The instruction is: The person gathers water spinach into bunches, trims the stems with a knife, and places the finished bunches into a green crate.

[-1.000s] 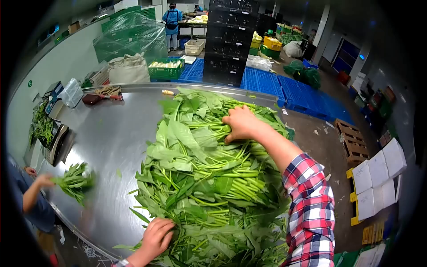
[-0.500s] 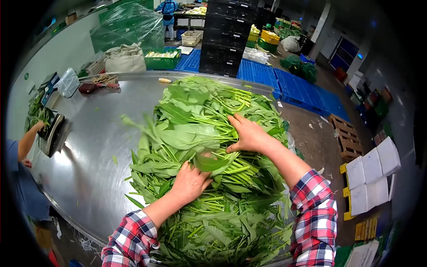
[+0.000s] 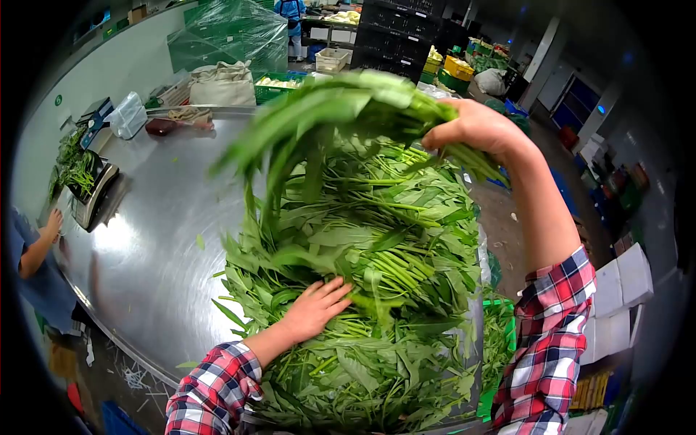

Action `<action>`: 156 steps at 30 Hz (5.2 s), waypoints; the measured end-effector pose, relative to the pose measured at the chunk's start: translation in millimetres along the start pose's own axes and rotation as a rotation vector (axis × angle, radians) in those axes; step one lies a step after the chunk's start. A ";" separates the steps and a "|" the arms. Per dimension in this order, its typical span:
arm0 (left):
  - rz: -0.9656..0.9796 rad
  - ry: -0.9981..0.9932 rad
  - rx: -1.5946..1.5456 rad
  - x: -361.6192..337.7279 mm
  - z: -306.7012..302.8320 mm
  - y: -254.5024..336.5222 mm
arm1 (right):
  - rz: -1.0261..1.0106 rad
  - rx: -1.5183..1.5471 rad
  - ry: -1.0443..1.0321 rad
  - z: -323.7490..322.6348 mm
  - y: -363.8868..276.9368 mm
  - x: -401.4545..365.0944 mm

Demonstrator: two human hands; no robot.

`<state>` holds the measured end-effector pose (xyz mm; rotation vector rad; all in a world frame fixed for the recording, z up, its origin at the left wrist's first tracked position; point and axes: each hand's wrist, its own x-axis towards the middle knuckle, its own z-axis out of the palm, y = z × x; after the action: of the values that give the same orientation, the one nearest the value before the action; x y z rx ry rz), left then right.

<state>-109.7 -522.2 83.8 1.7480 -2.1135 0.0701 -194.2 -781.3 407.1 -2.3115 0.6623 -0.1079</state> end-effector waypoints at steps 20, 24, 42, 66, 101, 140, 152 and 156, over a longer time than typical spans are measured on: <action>-0.268 -0.690 -0.677 -47.7 -241.7 45.2 | -1.430 -0.841 0.261 218.7 -55.2 -127.0; -0.851 -0.436 -1.900 -130.1 -182.6 103.7 | -1.564 -0.507 0.161 269.6 -53.8 -132.1; -1.322 0.140 -1.090 -264.7 -147.1 0.3 | 0.581 -0.241 0.539 338.8 200.8 -337.0; -0.779 -0.501 -0.196 -123.2 -2.8 117.1 | 0.566 0.202 0.340 293.5 163.4 -382.8; -1.037 0.464 -1.382 -133.5 -138.0 120.6 | -0.288 0.419 -0.132 322.1 51.6 -261.2; -0.954 -0.034 -0.083 -443.7 -197.6 3.0 | -0.377 0.013 0.348 518.8 -107.5 -124.5; -0.606 -0.058 0.349 -460.4 -257.9 14.1 | -0.237 0.425 0.036 463.4 -44.4 -48.7; -0.489 -0.239 0.560 -442.2 -279.1 14.0 | -0.714 0.360 -0.093 457.3 -130.3 -68.3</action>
<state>14.3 -27.0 197.8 2.6789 -1.8601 0.3602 -78.5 -383.8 163.6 -2.0768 -0.2400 -0.4079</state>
